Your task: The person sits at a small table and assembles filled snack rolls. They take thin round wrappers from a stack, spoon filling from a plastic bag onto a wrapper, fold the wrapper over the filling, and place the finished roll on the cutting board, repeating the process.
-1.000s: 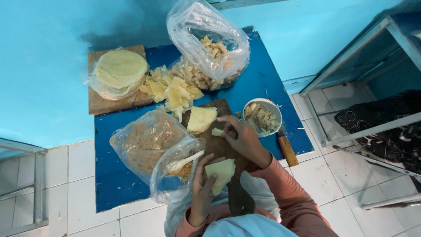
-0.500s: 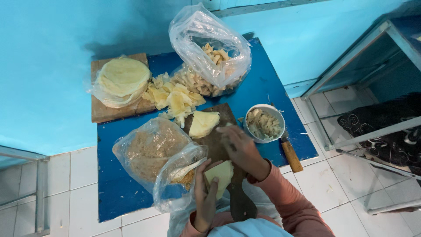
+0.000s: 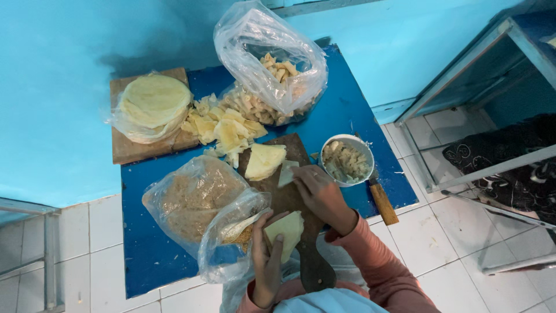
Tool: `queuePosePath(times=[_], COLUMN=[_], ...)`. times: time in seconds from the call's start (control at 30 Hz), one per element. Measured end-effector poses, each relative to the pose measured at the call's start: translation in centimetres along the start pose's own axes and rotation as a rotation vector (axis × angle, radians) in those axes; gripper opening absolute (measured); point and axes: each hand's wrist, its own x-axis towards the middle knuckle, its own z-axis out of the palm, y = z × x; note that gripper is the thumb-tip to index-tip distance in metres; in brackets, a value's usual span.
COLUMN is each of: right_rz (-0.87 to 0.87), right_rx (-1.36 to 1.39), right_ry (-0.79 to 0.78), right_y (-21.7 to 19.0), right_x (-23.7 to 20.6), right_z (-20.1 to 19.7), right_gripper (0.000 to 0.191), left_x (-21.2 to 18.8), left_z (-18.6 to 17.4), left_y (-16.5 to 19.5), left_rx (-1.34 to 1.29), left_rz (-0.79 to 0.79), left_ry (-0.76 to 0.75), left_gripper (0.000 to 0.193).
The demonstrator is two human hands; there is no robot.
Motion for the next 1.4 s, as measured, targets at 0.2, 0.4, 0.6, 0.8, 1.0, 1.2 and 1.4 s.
queuePosePath(times=[0.2, 0.4, 0.6, 0.8, 1.0, 1.2, 1.4], right_rz=[0.371, 0.374, 0.415, -0.036, -0.007, -0.087, -0.21], right_rx=[0.674, 0.133, -0.147, 0.026, -0.033, 0.05, -0.098], right_ry=[0.18, 0.121, -0.104, -0.182, -0.17, -0.163, -0.218], right_y=[-0.5, -1.0, -1.7, -0.8, -0.7, -0.2, 0.2], right_x=[-0.7, -2.0, -2.4, 1.4, 1.9, 2.1, 2.3], right_z=[1.8, 1.4, -1.5, -0.2, 0.5, 0.8, 1.3], right_gripper=[0.026, 0.032, 0.036, 0.042, 0.043, 0.044, 0.047], left_x=[0.0, -0.2, -0.3, -0.3, -0.5, -0.5, -0.2], left_z=[-0.1, -0.2, -0.3, -0.4, -0.5, -0.4, -0.2], left_y=[-0.1, -0.3, -0.7, -1.1, -1.3, -1.1, -0.8], left_rx=[-0.02, -0.127, -0.102, -0.037, -0.061, -0.083, -0.169], left_rz=[-0.045, -0.09, -0.059, -0.056, -0.044, -0.042, -0.101], left_ry=[-0.004, -0.009, -0.017, 0.002, -0.008, -0.017, -0.029], left_gripper=[0.054, 0.053, 0.053, 0.051, 0.055, 0.054, 0.055])
